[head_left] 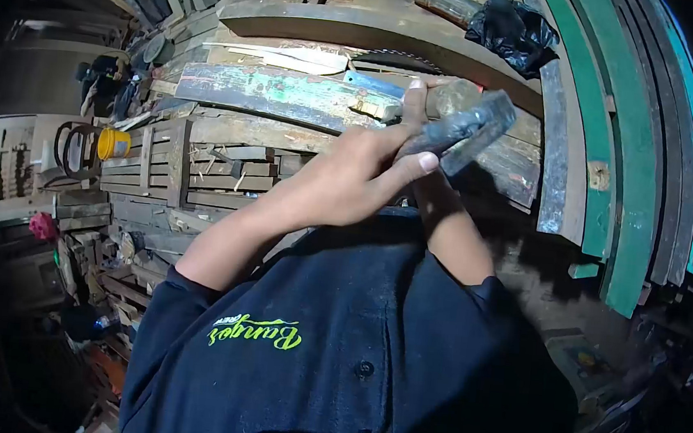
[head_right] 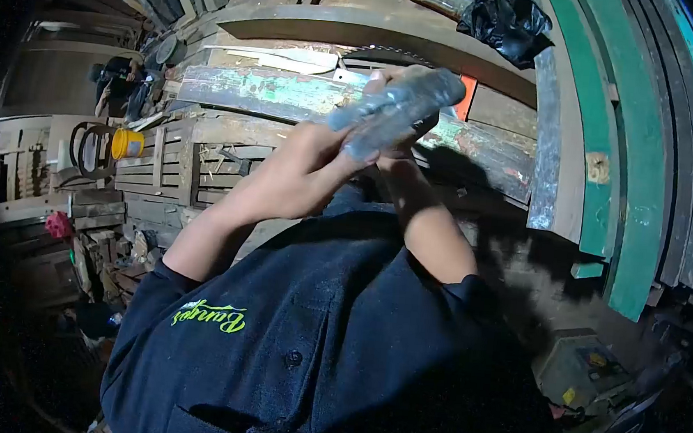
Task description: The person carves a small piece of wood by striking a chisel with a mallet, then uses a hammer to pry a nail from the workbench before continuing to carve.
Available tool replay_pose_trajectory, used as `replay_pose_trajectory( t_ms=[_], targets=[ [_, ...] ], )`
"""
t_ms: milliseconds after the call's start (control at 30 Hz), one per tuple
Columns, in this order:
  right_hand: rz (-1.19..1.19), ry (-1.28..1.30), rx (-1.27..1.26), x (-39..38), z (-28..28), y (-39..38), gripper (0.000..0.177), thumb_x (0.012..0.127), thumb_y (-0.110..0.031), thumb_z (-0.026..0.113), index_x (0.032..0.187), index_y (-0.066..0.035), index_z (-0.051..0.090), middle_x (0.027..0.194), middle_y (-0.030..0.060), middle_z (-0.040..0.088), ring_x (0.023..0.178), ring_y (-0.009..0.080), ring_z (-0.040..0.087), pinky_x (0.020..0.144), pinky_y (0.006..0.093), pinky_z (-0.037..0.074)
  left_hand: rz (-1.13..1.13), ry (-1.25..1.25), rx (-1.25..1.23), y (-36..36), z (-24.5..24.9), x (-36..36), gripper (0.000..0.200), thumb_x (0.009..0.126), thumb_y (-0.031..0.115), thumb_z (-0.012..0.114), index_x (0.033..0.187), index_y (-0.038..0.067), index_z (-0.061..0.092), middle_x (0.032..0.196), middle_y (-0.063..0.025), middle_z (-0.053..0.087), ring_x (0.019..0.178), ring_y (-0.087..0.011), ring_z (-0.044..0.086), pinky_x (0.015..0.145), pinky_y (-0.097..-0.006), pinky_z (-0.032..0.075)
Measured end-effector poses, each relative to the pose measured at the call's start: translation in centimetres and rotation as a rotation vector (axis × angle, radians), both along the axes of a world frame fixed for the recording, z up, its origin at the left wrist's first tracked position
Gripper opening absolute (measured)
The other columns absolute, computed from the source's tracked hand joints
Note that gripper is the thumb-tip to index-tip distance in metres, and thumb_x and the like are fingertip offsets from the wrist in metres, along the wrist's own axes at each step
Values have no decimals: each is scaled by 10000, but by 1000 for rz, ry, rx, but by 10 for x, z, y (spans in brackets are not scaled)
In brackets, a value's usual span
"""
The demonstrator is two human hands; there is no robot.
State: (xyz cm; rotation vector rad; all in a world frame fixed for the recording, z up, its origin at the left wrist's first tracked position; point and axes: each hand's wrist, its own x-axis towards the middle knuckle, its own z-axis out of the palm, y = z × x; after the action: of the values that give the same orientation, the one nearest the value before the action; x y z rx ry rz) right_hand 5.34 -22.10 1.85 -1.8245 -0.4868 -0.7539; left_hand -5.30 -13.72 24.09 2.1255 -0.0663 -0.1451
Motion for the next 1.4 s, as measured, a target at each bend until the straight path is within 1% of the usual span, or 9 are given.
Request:
replay_pose_trajectory(
  t_ms=[67,200,433,467,500,633,667,933,1400],
  targets=[
    [-6,-8,-16,-2,-2,-1,284,850,-25,664,1108,8,550,910,57,618,883,154,582,869,318,460,-43,57,48,-3,-3,5,365,991,328,563,912,-25,613,641,-211,568,567,-332,587,577,-430,444],
    [-37,-19,-57,-2,-7,3,289,851,-28,663,1113,9,547,912,58,617,889,157,582,877,320,458,-45,-426,-83,-4,6,-7,327,932,187,597,1191,-13,604,792,-225,653,728,-400,669,672,-415,510],
    [-176,-71,-198,-8,-22,3,297,854,-33,662,1123,11,542,915,60,616,900,161,580,893,324,454,7,-137,-158,18,-24,-6,328,944,198,591,1182,-28,602,822,-223,645,781,-366,658,738,-416,507],
    [-162,-55,-163,-6,-24,3,298,855,-34,662,1124,11,542,916,61,616,901,162,580,895,325,453,8,-77,-175,28,-34,-12,345,943,182,586,1223,-22,583,839,-203,647,813,-347,669,761,-397,502],
    [-95,-5,-64,-6,-16,5,299,855,-34,662,1125,11,541,916,61,616,903,163,580,897,325,453,100,-320,-149,35,-61,-21,317,1018,283,538,1129,-9,593,872,-38,553,736,-110,502,696,-275,459],
    [311,237,603,-10,52,0,311,880,-17,630,1140,-34,460,845,89,597,761,170,584,749,321,501,359,76,-120,86,-103,-26,353,1035,335,496,881,21,545,655,20,475,627,-61,436,540,-266,361],
    [406,277,776,-12,59,2,298,888,-3,613,1126,-48,440,830,97,594,724,172,586,697,317,510,411,145,-102,97,-126,-25,419,1011,354,527,896,-45,580,620,-115,490,619,-180,442,601,-365,400],
    [441,264,610,-13,67,-8,274,908,14,556,1117,-54,393,790,116,557,670,174,548,650,318,496,418,307,-27,114,-178,-20,476,1008,410,496,1059,-39,644,890,-272,663,898,-393,666,814,-433,491],
    [429,475,975,-3,58,-44,126,901,-133,581,978,-137,481,861,23,505,772,168,490,785,366,430,289,288,-130,137,-194,-16,426,1005,360,523,1069,-51,615,890,-277,648,864,-397,645,813,-426,484]
  ],
)
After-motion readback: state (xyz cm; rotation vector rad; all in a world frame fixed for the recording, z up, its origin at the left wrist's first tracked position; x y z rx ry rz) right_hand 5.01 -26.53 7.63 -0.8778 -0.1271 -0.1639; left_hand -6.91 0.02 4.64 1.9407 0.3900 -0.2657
